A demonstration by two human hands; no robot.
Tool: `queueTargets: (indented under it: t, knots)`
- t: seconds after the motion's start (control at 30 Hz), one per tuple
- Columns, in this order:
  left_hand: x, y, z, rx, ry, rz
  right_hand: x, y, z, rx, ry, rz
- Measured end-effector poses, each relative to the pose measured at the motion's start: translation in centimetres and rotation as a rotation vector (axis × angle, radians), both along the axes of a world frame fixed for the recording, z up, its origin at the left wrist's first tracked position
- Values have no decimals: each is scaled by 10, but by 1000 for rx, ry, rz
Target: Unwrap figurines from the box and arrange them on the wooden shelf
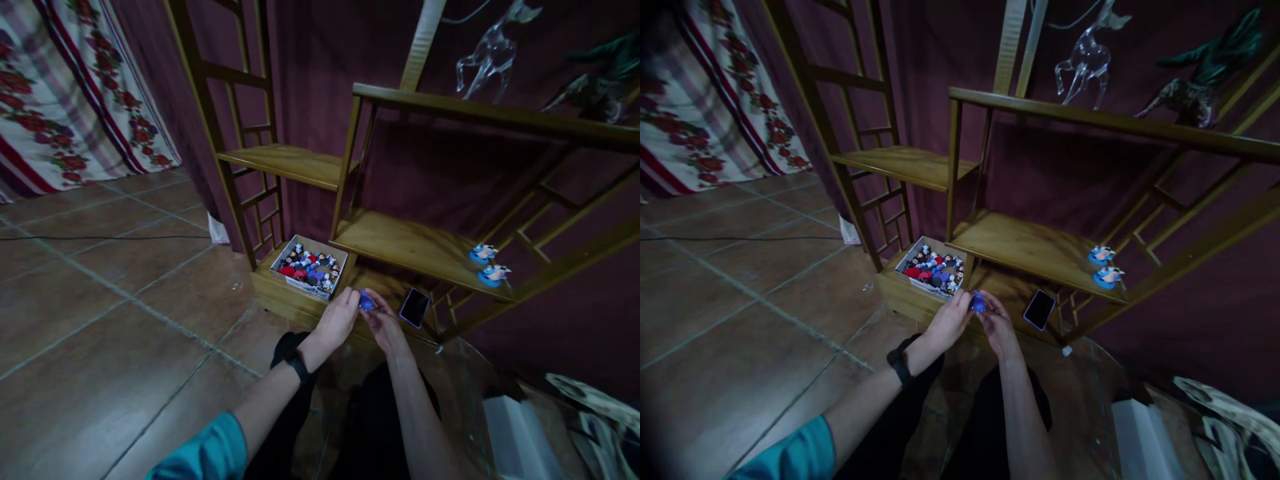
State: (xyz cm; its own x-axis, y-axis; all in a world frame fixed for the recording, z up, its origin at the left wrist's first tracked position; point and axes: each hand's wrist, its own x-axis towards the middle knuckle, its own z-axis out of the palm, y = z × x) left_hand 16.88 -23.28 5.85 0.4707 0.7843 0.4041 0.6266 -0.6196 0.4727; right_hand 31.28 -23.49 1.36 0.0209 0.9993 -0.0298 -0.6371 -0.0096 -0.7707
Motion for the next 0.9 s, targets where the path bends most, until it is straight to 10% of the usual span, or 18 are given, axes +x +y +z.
queueTargets:
  t: [0.9]
  knots:
    - [-31,-4,-3,190,216,-180,-14,1,-14,-144,-86,43]
